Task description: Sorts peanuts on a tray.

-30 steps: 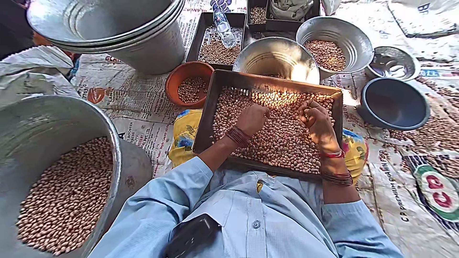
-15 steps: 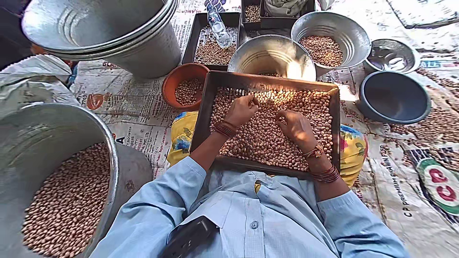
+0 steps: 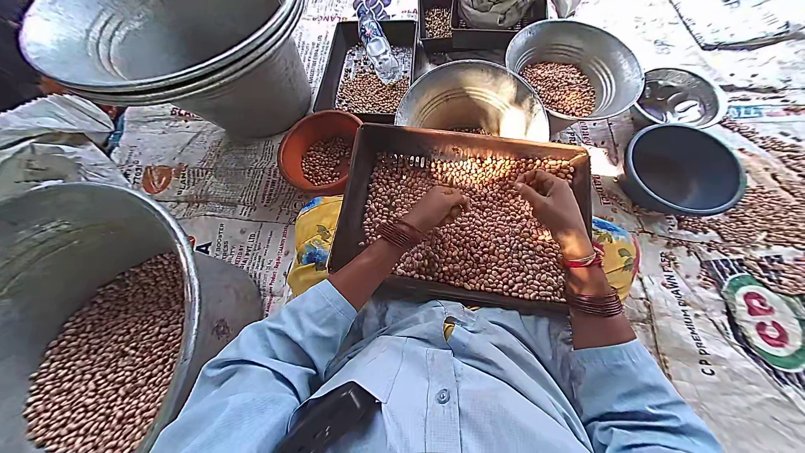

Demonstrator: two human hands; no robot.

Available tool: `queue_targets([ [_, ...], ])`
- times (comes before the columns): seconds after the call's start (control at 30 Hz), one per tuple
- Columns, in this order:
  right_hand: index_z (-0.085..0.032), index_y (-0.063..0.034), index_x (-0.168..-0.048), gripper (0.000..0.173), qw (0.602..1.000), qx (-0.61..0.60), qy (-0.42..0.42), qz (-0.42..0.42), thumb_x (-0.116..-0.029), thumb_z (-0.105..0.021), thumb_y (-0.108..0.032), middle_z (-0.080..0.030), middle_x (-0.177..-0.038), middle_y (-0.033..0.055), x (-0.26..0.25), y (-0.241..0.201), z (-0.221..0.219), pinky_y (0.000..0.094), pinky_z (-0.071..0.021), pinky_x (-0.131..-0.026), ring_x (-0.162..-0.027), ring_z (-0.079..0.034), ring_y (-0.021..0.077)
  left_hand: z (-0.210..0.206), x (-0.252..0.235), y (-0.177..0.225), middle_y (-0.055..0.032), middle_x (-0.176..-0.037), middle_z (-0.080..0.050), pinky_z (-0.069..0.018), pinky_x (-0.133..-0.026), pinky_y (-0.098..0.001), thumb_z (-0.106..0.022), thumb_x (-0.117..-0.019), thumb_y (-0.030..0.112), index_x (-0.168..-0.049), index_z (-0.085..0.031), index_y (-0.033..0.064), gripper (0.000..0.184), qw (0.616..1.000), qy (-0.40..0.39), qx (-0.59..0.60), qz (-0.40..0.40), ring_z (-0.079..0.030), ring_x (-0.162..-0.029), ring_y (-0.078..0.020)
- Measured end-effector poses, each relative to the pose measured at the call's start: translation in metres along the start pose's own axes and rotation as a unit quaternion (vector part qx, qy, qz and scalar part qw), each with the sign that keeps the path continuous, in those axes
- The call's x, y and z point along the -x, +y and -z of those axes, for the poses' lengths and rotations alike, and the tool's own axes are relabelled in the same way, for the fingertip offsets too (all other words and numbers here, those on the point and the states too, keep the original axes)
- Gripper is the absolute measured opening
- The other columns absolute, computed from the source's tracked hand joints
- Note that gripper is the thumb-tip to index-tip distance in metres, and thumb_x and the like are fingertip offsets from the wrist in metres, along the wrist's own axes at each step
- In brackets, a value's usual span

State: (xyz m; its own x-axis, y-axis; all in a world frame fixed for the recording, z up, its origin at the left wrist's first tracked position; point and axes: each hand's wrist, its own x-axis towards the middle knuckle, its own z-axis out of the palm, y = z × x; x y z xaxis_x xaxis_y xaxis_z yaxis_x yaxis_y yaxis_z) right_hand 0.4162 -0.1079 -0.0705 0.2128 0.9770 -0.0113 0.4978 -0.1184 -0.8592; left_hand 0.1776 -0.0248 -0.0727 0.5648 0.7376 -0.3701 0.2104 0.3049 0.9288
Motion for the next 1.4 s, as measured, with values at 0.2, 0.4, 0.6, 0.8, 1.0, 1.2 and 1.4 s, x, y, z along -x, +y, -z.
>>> queue_targets([
  [0.2,-0.076,-0.0082,-0.102,0.01,0.956,0.258,-0.093,0.102,-0.0941,-0.073,-0.013,-0.071,-0.087,0.0193,-0.007,-0.024,-0.031,0.0618,-0.0521,-0.066,-0.077,-0.068,0.04,-0.009,-0.003,-0.008,0.0046,-0.061,-0.043,-0.0293,-0.044,-0.0176,-0.041,-0.1105,0.009,-0.116,-0.067,0.0001,0.029,0.993,-0.077,-0.031,0.089,-0.035,-0.046,-0.0025],
  [0.4,-0.077,-0.0081,-0.105,0.014,0.949,0.284,-0.072,0.118,-0.0925,-0.073,-0.01,-0.074,-0.094,0.0188,-0.007,-0.013,-0.045,0.0622,-0.0536,-0.072,-0.084,-0.071,0.0406,0.06,-0.018,-0.011,-0.0028,-0.079,-0.053,-0.0391,-0.051,-0.0219,-0.043,-0.109,0.006,-0.127,-0.062,0.0035,0.026,0.978,0.206,-0.021,-0.006,-0.044,-0.055,-0.0073],
  [0.6,-0.075,-0.0057,-0.108,0.016,0.942,0.308,-0.072,0.111,-0.0932,-0.071,-0.009,-0.073,-0.096,0.0207,-0.005,-0.015,-0.051,0.062,-0.0541,-0.072,-0.086,-0.071,0.0417,0.041,0.012,-0.014,-0.0096,-0.088,-0.069,-0.0507,-0.074,-0.0454,-0.06,-0.1036,0.015,-0.114,-0.072,0.0072,0.018,0.952,0.097,-0.286,-0.053,-0.061,-0.074,-0.0198],
  [0.8,-0.075,-0.0053,-0.107,0.017,0.933,0.339,-0.072,0.097,-0.0956,-0.069,-0.016,-0.072,-0.095,0.02,-0.002,-0.011,-0.051,0.0613,-0.0534,-0.072,-0.087,-0.07,0.0414,-0.008,0.03,-0.008,-0.0174,-0.092,-0.074,-0.0545,-0.077,-0.0586,-0.065,-0.0992,0.012,-0.111,-0.077,0.0109,0.017,0.859,0.082,-0.499,-0.084,-0.071,-0.086,-0.0381],
  [1.0,-0.074,-0.0068,-0.106,0.016,0.932,0.34,-0.076,0.102,-0.0929,-0.071,-0.015,-0.071,-0.092,0.0181,-0.005,-0.008,-0.052,0.0602,-0.053,-0.069,-0.085,-0.07,0.0394,-0.012,0.019,-0.018,-0.0167,-0.103,-0.075,-0.0555,-0.081,-0.059,-0.061,-0.1006,0.01,-0.116,-0.075,0.0107,0.022,0.824,0.07,-0.554,-0.098,-0.072,-0.097,-0.0386],
  [1.2,-0.069,-0.0102,-0.111,0.012,0.993,0.054,-0.097,0.05,-0.1002,-0.065,-0.016,-0.052,-0.064,0.0058,-0.004,-0.001,-0.025,0.0363,-0.0376,-0.048,-0.05,-0.044,0.0171,0.02,0.013,-0.02,-0.0066,-0.078,-0.066,-0.0487,-0.061,-0.0358,-0.066,-0.0986,0.009,-0.106,-0.071,0.0035,0.01,0.957,0.054,-0.273,-0.081,-0.057,-0.062,-0.0155],
  [1.4,-0.065,-0.0116,-0.111,0.017,0.992,-0.049,-0.109,0.042,-0.0993,-0.054,-0.008,-0.052,-0.071,0.0001,0.014,-0.004,-0.014,0.0247,-0.0343,-0.048,-0.051,-0.039,0.0067,0.006,0.024,-0.02,-0.0049,-0.083,-0.064,-0.045,-0.058,-0.025,-0.056,-0.1023,0.005,-0.11,-0.067,0.0008,0.013,0.987,-0.04,-0.15,-0.034,-0.052,-0.061,-0.0076],
])
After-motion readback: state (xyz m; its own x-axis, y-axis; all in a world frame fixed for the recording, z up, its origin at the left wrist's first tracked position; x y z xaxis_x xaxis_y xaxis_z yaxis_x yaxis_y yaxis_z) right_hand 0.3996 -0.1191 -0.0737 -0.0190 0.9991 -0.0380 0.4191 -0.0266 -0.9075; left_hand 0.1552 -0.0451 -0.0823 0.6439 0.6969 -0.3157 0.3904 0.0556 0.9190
